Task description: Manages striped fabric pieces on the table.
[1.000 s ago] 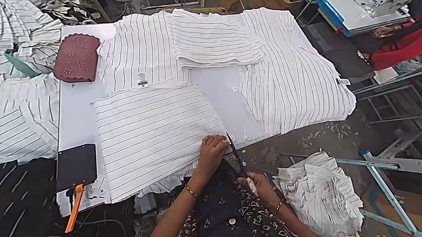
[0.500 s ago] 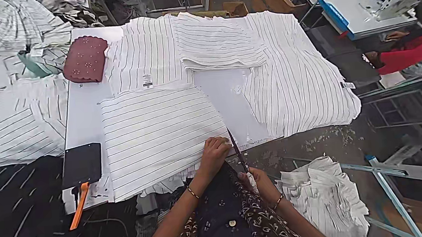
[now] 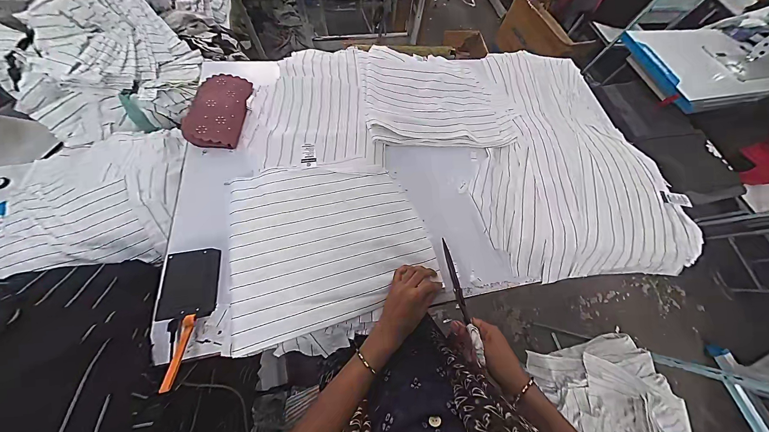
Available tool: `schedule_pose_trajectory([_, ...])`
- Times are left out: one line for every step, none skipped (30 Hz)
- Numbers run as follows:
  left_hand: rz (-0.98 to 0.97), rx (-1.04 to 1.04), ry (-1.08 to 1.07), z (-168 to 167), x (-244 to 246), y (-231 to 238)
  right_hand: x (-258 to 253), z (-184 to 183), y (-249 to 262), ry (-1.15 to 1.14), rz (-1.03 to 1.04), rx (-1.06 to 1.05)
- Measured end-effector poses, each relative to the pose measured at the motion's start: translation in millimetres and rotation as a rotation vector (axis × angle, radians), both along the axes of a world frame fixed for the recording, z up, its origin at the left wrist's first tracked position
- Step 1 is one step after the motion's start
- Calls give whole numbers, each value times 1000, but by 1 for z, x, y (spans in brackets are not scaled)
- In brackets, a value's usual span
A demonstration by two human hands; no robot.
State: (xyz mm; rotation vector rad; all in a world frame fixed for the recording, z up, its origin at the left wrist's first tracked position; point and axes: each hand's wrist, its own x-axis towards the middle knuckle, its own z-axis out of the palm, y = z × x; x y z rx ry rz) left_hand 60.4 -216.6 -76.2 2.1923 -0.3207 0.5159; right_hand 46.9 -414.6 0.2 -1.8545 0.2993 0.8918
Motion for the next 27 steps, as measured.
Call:
schedule_pose_trajectory([0, -7, 18, 1, -1, 0, 8, 1, 2, -3, -3, -8])
schedule_pose_trajectory([-10, -19, 50, 3, -2, 1, 20, 3, 3, -20, 38, -52])
schedule_pose_trajectory([-30, -37, 101, 9, -3, 4, 35, 4, 3, -64, 117, -136])
schedule_pose_trajectory([-51, -58, 164, 18, -5, 9, 53, 7, 4, -124, 214, -239])
schedule_pose_trajectory([-44, -67, 208, 27, -9, 16, 69, 12, 8, -201, 288, -340])
schedule_pose_trajectory([0, -68, 218, 34, -14, 26, 83, 17, 13, -285, 333, -429])
schedule_pose_trajectory([76, -63, 213, 40, -22, 39, 96, 20, 18, -385, 351, -497])
schedule_pose_trajectory([187, -56, 207, 46, -30, 56, 107, 20, 23, -481, 351, -536])
schedule_pose_trajectory([324, -45, 213, 51, -40, 75, 118, 16, 26, -557, 356, -565])
schedule_pose_trajectory([478, -27, 229, 56, -52, 96, 127, 11, 29, -613, 369, -589])
schedule_pose_trajectory([631, -13, 271, 62, -64, 117, 134, 5, 32, -669, 377, -607])
schedule_pose_trajectory([764, -9, 341, 69, -77, 136, 138, 1, 35, -727, 379, -607])
schedule_pose_trajectory([874, -5, 401, 72, -91, 152, 140, -3, 39, -796, 374, -580])
schedule_pose_trajectory([958, -18, 442, 71, -104, 163, 137, -7, 42, -879, 374, -524])
schedule_pose_trajectory([1010, -45, 470, 68, -115, 169, 131, -13, 46, -976, 385, -448])
schedule_pose_trajectory([1038, -77, 498, 65, -124, 171, 122, -18, 52, -1067, 407, -371])
schedule_pose_trajectory([1054, -114, 524, 61, -129, 172, 112, -22, 60, -1135, 436, -286])
schedule_pose_trajectory([1069, -145, 549, 59, -132, 172, 98, -27, 69, -1183, 469, -199])
schedule_pose_trajectory([1086, -172, 583, 58, -134, 172, 83, -30, 79, -1196, 515, -114])
schedule_pose_trajectory([1105, -184, 627, 58, -134, 173, 67, -31, 88, -1175, 572, -30])
schedule_pose_trajectory([1121, -181, 677, 58, -132, 176, 54, -31, 97, -1149, 635, 45])
schedule_pose_trajectory([1136, -176, 723, 59, -131, 178, 42, -31, 105, -1111, 699, 118])
schedule_pose_trajectory([1146, -189, 763, 61, -129, 181, 33, -29, 112, -1054, 761, 186])
schedule_pose_trajectory([1147, -216, 787, 64, -127, 185, 28, -28, 118, -988, 818, 246])
schedule_pose_trajectory([1151, -240, 798, 68, -125, 188, 26, -28, 122, -944, 865, 299])
schedule_pose_trajectory([1153, -272, 795, 74, -122, 190, 29, -28, 126, -916, 899, 346])
schedule_pose_trajectory([1154, -311, 779, 80, -120, 191, 33, -30, 128, -900, 934, 373])
